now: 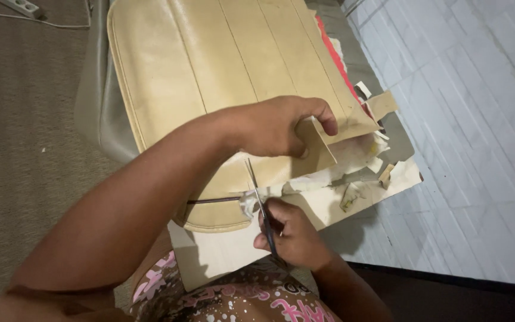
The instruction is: Stripping the leather cover from a seat cushion using hands, scissors, and a utility knife
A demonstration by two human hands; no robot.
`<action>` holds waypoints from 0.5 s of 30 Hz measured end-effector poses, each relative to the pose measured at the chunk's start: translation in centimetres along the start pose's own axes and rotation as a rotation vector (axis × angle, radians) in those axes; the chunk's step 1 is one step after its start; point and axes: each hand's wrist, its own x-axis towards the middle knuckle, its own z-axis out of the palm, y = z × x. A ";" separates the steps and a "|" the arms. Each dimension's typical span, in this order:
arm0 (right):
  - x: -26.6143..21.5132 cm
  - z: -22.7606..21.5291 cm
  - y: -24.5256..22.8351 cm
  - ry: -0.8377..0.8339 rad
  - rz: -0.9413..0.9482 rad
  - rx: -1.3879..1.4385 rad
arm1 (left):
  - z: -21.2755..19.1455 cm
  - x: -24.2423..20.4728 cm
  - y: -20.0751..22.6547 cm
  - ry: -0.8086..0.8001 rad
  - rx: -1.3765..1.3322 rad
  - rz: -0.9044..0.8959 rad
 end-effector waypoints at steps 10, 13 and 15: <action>-0.2 0.1 1.9 0.070 -0.105 0.013 | -0.4 1.0 -1.1 -0.020 -0.023 0.172; -0.4 -0.4 1.4 0.003 -0.091 -0.065 | -0.5 -0.6 2.2 -0.107 0.159 0.113; -0.3 -0.5 1.1 -0.003 -0.063 -0.002 | -0.7 -1.9 4.7 -0.167 0.557 -0.154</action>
